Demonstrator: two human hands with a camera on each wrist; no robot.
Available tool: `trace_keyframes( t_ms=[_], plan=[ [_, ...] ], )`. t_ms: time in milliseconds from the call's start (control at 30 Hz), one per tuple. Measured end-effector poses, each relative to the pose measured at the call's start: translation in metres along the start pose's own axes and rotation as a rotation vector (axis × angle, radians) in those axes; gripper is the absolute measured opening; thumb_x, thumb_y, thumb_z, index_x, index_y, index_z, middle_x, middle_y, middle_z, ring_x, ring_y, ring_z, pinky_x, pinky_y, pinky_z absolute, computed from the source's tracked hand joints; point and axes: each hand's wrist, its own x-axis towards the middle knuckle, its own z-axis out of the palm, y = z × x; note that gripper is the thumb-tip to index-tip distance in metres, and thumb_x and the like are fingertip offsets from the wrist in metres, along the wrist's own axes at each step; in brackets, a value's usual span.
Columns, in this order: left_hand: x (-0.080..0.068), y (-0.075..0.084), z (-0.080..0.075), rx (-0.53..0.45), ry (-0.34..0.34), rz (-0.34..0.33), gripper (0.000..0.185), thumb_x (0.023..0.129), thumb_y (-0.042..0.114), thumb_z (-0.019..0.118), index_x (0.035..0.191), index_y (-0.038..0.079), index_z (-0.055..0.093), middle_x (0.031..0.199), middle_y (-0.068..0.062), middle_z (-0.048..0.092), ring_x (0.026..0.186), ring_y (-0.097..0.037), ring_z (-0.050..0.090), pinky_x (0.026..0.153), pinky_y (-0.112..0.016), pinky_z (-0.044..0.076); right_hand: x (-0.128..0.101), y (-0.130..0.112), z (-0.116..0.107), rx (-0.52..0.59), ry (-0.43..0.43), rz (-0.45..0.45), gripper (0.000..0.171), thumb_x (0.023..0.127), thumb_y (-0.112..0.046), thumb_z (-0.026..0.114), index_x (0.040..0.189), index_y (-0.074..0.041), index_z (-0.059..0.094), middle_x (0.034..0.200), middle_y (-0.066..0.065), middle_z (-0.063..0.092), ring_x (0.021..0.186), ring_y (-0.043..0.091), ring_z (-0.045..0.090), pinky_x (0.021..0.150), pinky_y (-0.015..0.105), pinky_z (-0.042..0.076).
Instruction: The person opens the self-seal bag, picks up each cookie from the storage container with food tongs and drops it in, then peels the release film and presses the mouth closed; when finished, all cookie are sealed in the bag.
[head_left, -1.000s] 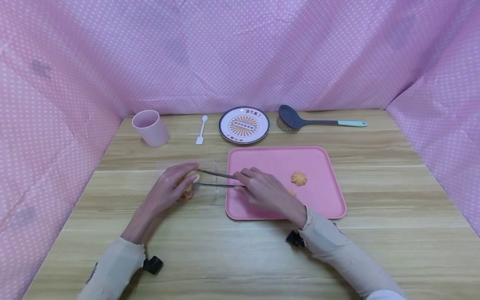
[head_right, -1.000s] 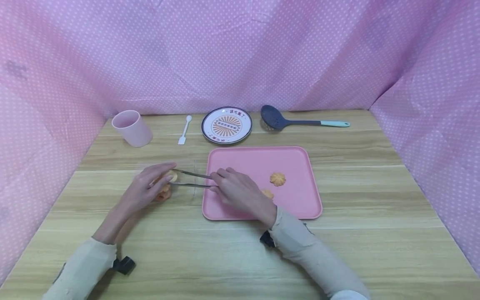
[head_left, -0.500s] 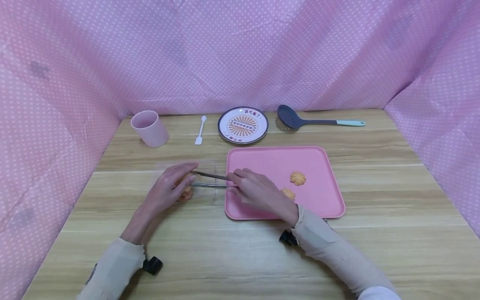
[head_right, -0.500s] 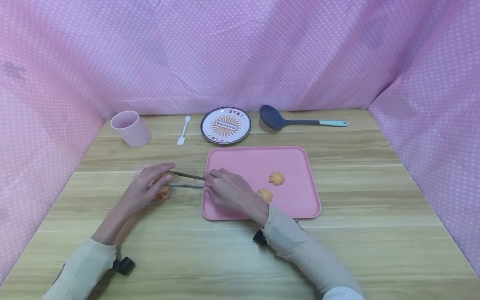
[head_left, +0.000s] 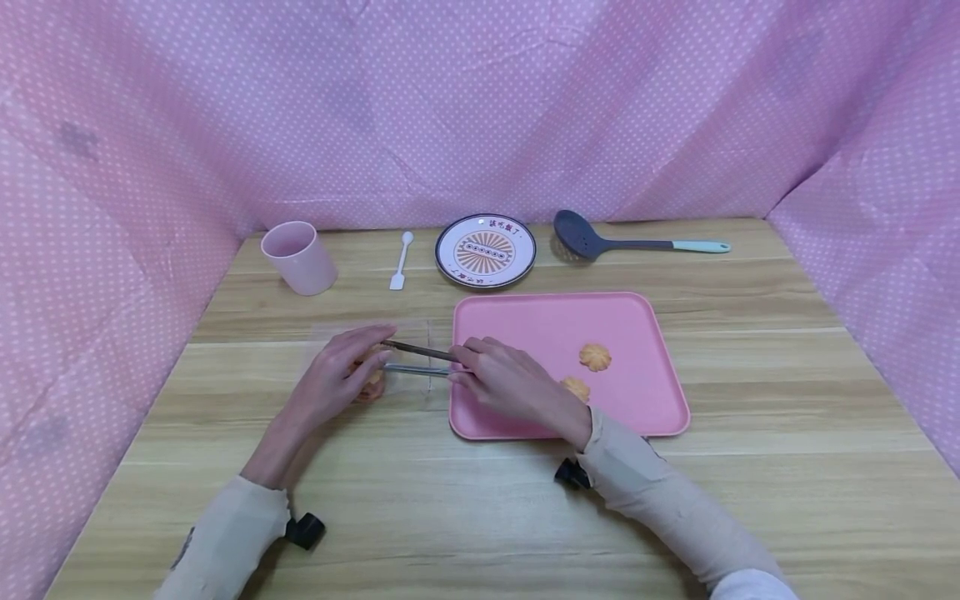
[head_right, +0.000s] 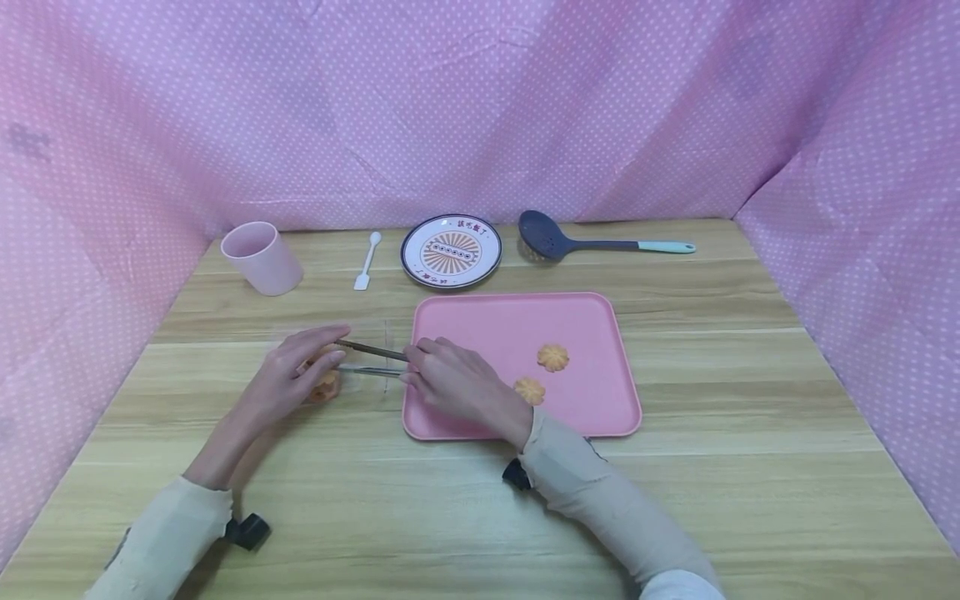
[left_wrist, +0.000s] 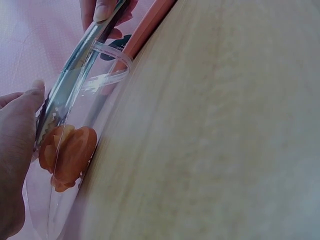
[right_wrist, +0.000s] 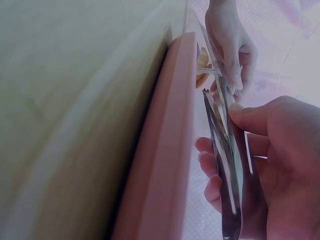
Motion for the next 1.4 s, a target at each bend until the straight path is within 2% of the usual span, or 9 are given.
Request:
trace_keyframes(
  t_ms=[333, 700, 1033, 1200, 1400],
  plan=[
    [0.001, -0.001, 0.0, -0.006, -0.001, 0.009, 0.039, 0.096, -0.001, 0.072, 0.134, 0.002, 0.067, 0.136, -0.011, 0.067, 0.129, -0.034, 0.059, 0.109, -0.053, 0.045, -0.013, 0.008, -0.007, 0.017, 0.003, 0.046, 0.026, 0.104, -0.024, 0.067, 0.124, -0.008, 0.07, 0.097, 0.0, 0.064, 0.088, 0.018, 0.06, 0.071, 0.037, 0.057],
    [0.0, -0.001, 0.0, -0.01, -0.024, -0.033, 0.038, 0.098, 0.002, 0.07, 0.135, 0.003, 0.067, 0.138, -0.012, 0.065, 0.13, -0.035, 0.057, 0.109, -0.056, 0.045, -0.032, 0.019, -0.015, 0.006, -0.011, 0.087, 0.029, 0.102, -0.023, 0.07, 0.125, -0.007, 0.07, 0.1, 0.002, 0.066, 0.089, 0.018, 0.062, 0.074, 0.035, 0.058],
    [0.0, 0.0, 0.0, -0.011, -0.025, -0.025, 0.037, 0.097, 0.0, 0.071, 0.135, 0.001, 0.067, 0.137, -0.013, 0.066, 0.13, -0.034, 0.058, 0.109, -0.055, 0.044, -0.055, 0.031, -0.024, 0.009, 0.041, 0.07, 0.031, 0.098, -0.02, 0.076, 0.124, -0.005, 0.071, 0.1, 0.003, 0.068, 0.089, 0.02, 0.063, 0.077, 0.036, 0.058],
    [0.0, 0.001, -0.001, -0.005, -0.034, -0.037, 0.036, 0.098, 0.003, 0.07, 0.134, 0.001, 0.067, 0.137, -0.012, 0.066, 0.13, -0.034, 0.058, 0.109, -0.054, 0.044, -0.068, 0.037, -0.029, -0.048, 0.092, 0.048, 0.031, 0.096, -0.017, 0.077, 0.123, -0.003, 0.07, 0.103, 0.007, 0.069, 0.091, 0.024, 0.064, 0.078, 0.04, 0.059],
    [0.001, 0.003, -0.002, 0.004, -0.052, -0.055, 0.035, 0.1, 0.006, 0.069, 0.135, 0.002, 0.067, 0.138, -0.012, 0.065, 0.131, -0.033, 0.057, 0.11, -0.054, 0.044, -0.082, 0.045, -0.035, -0.083, 0.114, 0.07, 0.032, 0.095, -0.015, 0.078, 0.123, -0.003, 0.07, 0.104, 0.008, 0.069, 0.091, 0.025, 0.063, 0.078, 0.043, 0.058]
  ],
)
